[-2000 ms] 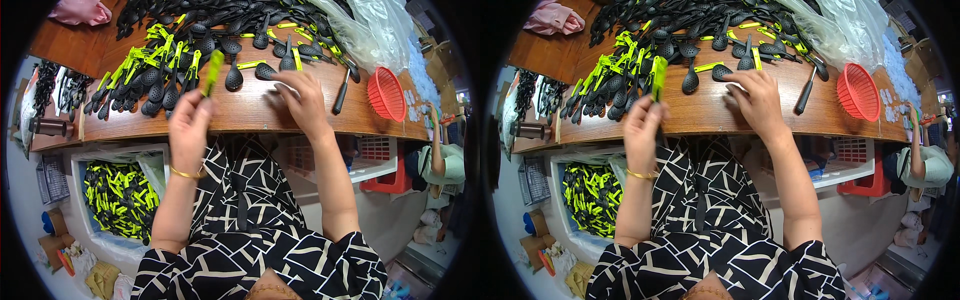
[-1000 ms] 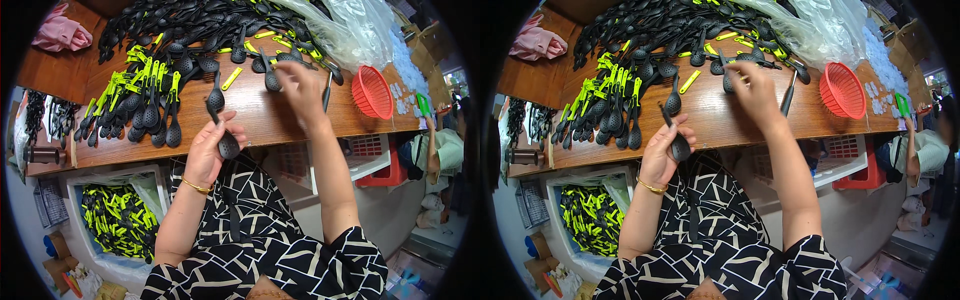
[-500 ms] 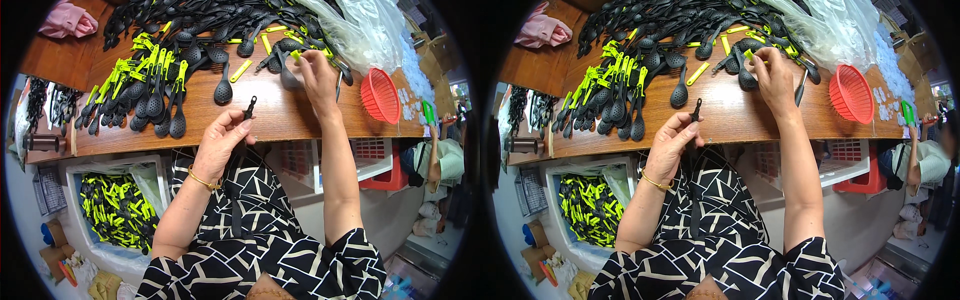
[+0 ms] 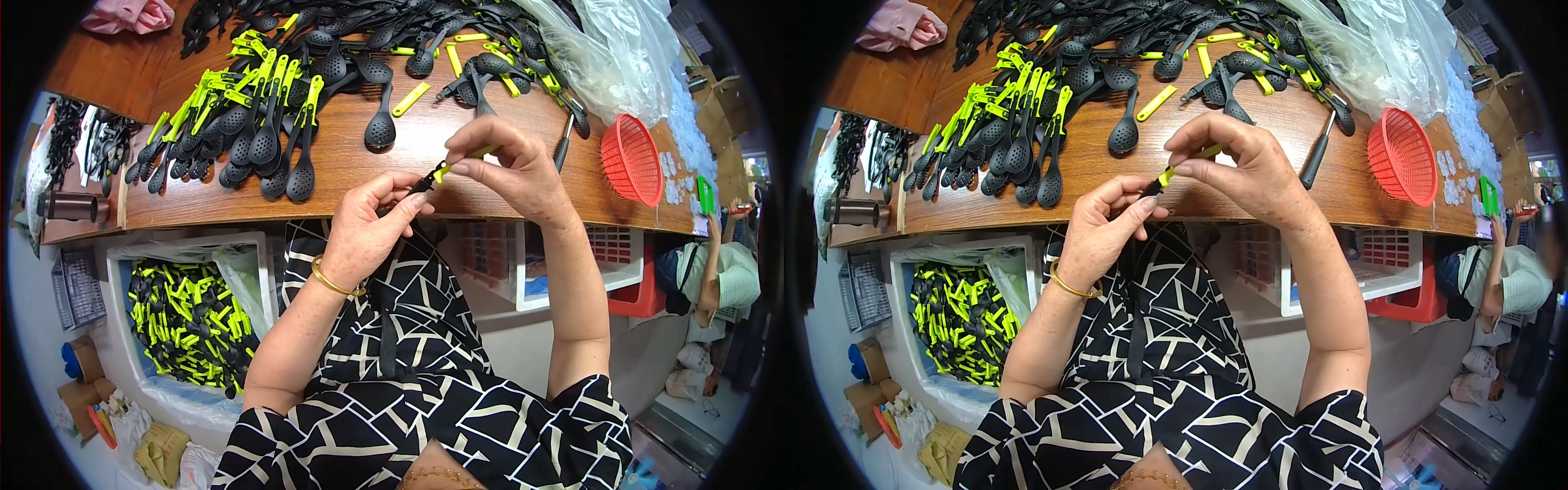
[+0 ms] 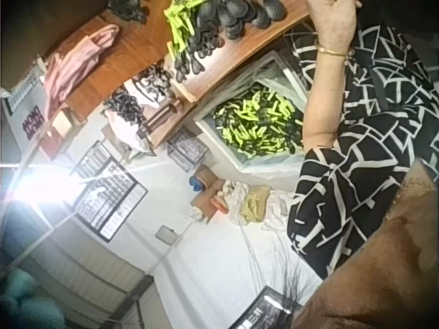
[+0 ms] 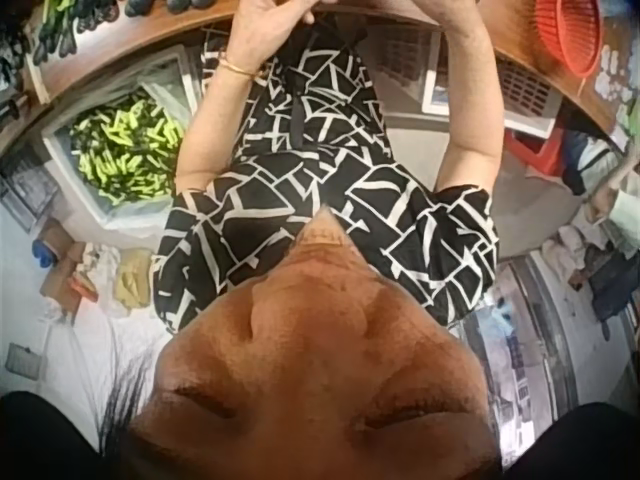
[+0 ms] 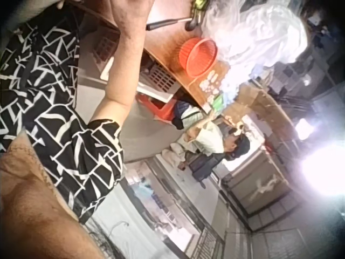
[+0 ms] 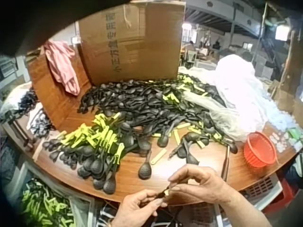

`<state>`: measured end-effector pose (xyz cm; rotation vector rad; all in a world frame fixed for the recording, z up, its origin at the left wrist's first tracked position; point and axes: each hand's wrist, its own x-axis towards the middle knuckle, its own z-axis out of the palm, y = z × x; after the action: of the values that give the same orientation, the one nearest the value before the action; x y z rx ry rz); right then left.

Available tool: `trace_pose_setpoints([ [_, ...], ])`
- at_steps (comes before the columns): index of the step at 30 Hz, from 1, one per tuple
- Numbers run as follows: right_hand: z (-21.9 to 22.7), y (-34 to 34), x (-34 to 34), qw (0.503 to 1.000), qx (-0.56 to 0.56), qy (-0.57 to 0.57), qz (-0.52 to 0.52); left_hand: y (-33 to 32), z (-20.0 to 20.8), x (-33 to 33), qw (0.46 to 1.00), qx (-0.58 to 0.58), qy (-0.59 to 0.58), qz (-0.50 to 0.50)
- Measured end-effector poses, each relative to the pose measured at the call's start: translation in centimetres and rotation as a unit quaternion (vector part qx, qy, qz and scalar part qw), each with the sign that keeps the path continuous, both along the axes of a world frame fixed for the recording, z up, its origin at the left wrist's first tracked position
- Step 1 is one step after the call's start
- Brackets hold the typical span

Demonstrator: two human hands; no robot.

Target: The person assembles kitchen utensils by inserting black plastic spoons into neon green plastic handles. They pick up a spoon and a handle, align them, and press them together. The person repeats this process for multiple utensils, placing the finished items on the table.

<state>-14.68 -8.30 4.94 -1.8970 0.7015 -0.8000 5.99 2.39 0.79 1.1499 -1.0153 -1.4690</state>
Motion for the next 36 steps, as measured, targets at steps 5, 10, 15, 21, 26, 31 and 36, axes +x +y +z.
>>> trace_pose_setpoints([
  [5,1.7,-0.1,0.4,0.995,-0.032,0.083,0.044,0.4,-0.5,0.0,0.998,-0.031,-0.059,-0.001],
  [10,1.3,0.0,0.3,0.995,0.044,0.082,0.023,0.3,-0.9,0.4,0.990,-0.059,-0.131,0.013],
  [15,1.1,-0.2,0.3,0.994,0.049,0.093,0.017,0.4,-0.6,0.5,0.984,-0.070,-0.165,0.009],
  [21,1.0,1.2,1.2,0.970,-0.213,0.113,0.012,1.1,-0.8,0.4,0.983,-0.109,-0.150,0.014],
  [26,-1.5,0.7,1.1,0.882,-0.416,0.159,0.155,3.7,-1.6,0.6,0.998,0.012,0.048,-0.027],
  [31,-3.9,2.0,2.9,0.843,-0.491,0.120,0.182,5.5,-5.0,3.6,0.946,0.183,0.243,-0.112],
  [36,-5.1,3.2,4.0,0.913,-0.374,0.143,0.083,5.5,-7.0,0.4,0.981,0.092,0.147,0.086],
])
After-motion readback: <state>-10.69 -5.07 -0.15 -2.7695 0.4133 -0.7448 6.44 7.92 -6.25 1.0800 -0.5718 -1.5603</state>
